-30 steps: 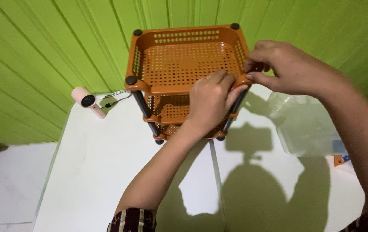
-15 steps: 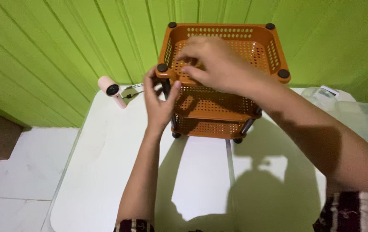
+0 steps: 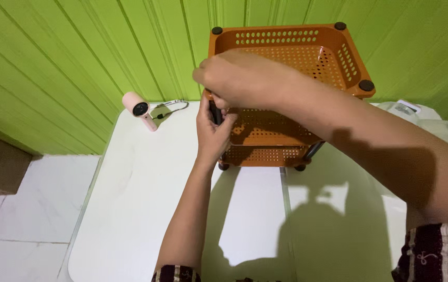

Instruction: The person removes several clear plastic containers from a three-tier orange plastic rack and places them on the table. Then they disassemble the rack by removing the black corner caps and detaching the vertical support poles from the trays, leaving the components separated on the table.

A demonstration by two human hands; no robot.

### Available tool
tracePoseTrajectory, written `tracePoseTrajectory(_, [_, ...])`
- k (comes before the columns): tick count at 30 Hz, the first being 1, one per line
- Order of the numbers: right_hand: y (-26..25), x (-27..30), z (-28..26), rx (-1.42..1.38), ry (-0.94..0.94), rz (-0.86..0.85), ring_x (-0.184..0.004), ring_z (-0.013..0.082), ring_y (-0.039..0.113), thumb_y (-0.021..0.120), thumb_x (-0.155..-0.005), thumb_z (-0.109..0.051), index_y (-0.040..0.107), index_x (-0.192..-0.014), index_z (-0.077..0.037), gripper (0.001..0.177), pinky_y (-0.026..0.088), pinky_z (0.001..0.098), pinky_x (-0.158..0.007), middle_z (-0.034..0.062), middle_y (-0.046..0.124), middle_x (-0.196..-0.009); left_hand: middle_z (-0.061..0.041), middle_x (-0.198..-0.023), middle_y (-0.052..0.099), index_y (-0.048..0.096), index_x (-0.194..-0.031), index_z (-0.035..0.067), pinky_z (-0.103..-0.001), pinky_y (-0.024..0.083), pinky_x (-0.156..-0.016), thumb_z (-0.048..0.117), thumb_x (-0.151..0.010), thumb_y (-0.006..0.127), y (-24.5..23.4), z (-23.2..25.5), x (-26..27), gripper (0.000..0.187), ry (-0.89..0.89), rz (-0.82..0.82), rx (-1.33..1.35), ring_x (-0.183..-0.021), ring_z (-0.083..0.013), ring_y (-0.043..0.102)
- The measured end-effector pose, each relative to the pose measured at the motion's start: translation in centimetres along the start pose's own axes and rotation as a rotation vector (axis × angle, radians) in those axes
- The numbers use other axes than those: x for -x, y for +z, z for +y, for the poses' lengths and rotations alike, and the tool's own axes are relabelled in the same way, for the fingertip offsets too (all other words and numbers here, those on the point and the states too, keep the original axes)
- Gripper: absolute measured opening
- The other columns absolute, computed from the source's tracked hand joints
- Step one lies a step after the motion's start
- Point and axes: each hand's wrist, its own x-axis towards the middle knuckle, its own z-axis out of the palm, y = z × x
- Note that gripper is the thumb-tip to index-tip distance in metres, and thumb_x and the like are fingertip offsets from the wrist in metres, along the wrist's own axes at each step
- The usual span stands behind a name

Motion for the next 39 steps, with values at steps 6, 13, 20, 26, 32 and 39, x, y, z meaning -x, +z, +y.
tracePoseTrajectory(6, [-0.3,-0.2,0.1,0.064,-0.123,0.045,-0.077,0.0391,0.072,0.076,-0.078,-0.004,0.068,-0.091,0.005,0.018,0.056,0.0501,-0.063,0.0205,0.069,-0.083,0.004,-0.091,0.046,0.053,-0.137,0.000,-0.022,0.043,-0.078,0.013,-0.103,0.075,0.2,0.4,0.0,0.043,-0.045,0.010,0.026,-0.084,-0.0074,0.045])
tracePoseTrajectory(13, [-0.3,1.5,-0.6,0.016,-0.082,0.128,-0.078,0.0378,0.071,0.078,-0.076,-0.006,0.069,-0.090,0.004,0.019,0.057,0.0466,-0.067,0.0210,0.068,-0.083,0.005,-0.093,0.052,0.049,-0.141,0.004,-0.021,0.046,-0.076,0.015,-0.098,0.073,0.3,0.7,0.0,0.050,-0.028,0.019,0.025,-0.084,-0.0054,0.050])
tracePoseTrajectory(20, [0.0,8.6,-0.5,-0.174,0.014,0.480,-0.090,0.0237,0.066,0.075,-0.092,-0.004,0.068,-0.104,0.003,0.016,0.055,0.0344,-0.076,0.0135,0.063,-0.100,0.002,-0.105,0.059,0.056,-0.135,0.003,-0.023,0.049,-0.082,0.010,-0.102,0.075,-0.2,-0.1,0.2,0.039,0.012,0.048,-0.053,-0.091,-0.0080,0.053])
tracePoseTrajectory(26, [4.6,25.1,0.2,-0.607,0.625,0.417,-0.081,0.0078,0.056,0.073,-0.084,-0.003,0.069,-0.097,-0.007,0.014,0.050,0.0243,-0.070,-0.0011,0.063,-0.091,-0.006,-0.125,0.057,0.052,-0.146,0.004,-0.031,0.047,-0.100,0.020,-0.104,0.076,-0.6,1.6,0.8,0.051,0.038,0.071,-0.177,-0.113,-0.0165,0.055])
tracePoseTrajectory(32, [20.5,33.3,6.2,-0.653,1.050,0.269,-0.071,0.0158,0.052,0.078,-0.078,0.000,0.061,-0.085,0.002,0.018,0.047,0.0321,-0.063,0.0091,0.056,-0.076,-0.015,-0.154,0.035,0.029,-0.159,0.005,-0.047,0.034,-0.121,0.034,-0.104,0.073,0.8,1.7,3.6,0.076,0.177,0.308,-0.435,-0.147,-0.0290,0.037])
tracePoseTrajectory(39, [29.9,36.7,8.4,-0.200,1.026,-0.045,-0.085,0.0390,0.069,0.072,-0.077,-0.011,0.065,-0.097,-0.002,0.023,0.055,0.0480,-0.074,0.0207,0.071,-0.087,-0.011,-0.129,0.032,0.036,-0.149,0.007,-0.045,0.034,-0.115,0.029,-0.096,0.072,3.1,1.0,6.3,0.067,0.360,0.288,-0.578,-0.131,-0.0256,0.035])
